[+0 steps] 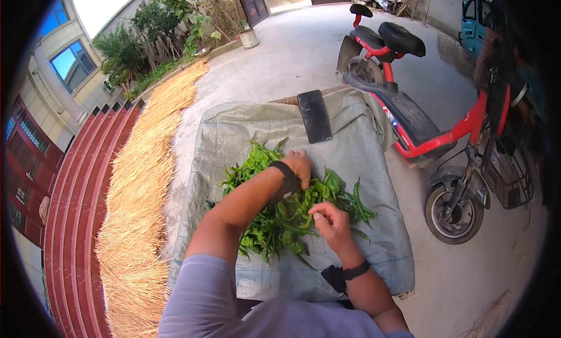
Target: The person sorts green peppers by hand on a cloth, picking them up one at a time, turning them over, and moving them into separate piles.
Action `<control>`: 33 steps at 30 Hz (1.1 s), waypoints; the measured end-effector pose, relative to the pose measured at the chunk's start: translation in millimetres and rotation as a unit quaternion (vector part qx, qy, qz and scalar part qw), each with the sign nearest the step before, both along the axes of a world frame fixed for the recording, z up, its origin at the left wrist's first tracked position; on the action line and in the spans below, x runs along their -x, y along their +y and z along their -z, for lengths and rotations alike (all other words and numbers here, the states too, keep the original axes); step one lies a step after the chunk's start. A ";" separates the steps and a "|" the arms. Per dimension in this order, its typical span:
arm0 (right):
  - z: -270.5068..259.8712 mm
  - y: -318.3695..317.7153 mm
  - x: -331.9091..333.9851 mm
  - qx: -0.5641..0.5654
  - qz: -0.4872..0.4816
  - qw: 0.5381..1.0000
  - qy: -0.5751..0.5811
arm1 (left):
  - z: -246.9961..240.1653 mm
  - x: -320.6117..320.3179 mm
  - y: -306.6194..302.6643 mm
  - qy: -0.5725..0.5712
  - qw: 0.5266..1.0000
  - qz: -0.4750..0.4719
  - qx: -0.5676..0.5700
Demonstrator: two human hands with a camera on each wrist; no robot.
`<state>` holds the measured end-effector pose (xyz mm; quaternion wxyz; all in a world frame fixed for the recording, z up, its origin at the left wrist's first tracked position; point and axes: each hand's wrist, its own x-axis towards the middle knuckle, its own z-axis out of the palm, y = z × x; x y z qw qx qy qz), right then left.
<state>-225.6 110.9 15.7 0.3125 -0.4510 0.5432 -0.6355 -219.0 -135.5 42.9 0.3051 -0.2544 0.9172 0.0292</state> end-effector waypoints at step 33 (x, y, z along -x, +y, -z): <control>19.3 -2.8 4.2 0.025 0.014 0.999 0.025 | -53.3 -120.6 52.2 0.444 0.871 0.169 0.128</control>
